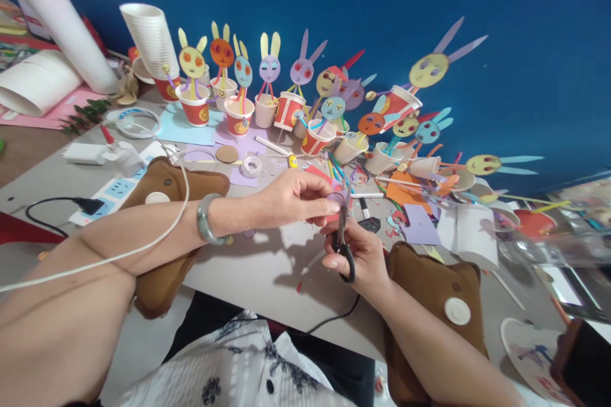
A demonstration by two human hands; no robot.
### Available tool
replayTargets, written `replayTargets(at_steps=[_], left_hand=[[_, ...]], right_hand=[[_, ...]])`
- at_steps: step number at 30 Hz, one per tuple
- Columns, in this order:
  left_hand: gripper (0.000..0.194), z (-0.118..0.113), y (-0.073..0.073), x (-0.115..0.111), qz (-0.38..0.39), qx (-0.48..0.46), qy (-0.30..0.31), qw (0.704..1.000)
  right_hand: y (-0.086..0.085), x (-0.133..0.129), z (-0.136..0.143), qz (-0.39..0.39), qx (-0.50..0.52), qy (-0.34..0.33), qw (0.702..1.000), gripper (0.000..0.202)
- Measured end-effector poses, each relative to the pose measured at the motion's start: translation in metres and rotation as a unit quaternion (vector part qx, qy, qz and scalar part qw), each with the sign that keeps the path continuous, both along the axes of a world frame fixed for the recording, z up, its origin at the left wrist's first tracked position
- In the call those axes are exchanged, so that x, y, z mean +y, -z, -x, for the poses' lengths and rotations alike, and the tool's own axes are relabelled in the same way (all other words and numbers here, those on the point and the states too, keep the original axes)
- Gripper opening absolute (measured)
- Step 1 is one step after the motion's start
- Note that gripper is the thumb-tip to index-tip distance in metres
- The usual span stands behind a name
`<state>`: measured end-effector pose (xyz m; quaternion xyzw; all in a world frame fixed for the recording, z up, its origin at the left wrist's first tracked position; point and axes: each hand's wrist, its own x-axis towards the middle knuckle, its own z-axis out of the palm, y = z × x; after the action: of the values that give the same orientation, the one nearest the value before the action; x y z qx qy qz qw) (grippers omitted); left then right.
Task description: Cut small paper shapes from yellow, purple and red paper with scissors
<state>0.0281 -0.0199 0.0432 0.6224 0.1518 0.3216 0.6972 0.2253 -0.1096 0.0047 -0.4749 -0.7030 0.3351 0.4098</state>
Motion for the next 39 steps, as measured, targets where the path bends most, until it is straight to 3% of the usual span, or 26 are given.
replayTargets(at_steps=[39], left_hand=[[0.022,0.0010,-0.0019,-0.0004,0.001,0.007,-0.007,1.000]], right_hand=[[-0.0077,-0.0028,0.0007,0.010,-0.033,0.034,0.999,0.057]])
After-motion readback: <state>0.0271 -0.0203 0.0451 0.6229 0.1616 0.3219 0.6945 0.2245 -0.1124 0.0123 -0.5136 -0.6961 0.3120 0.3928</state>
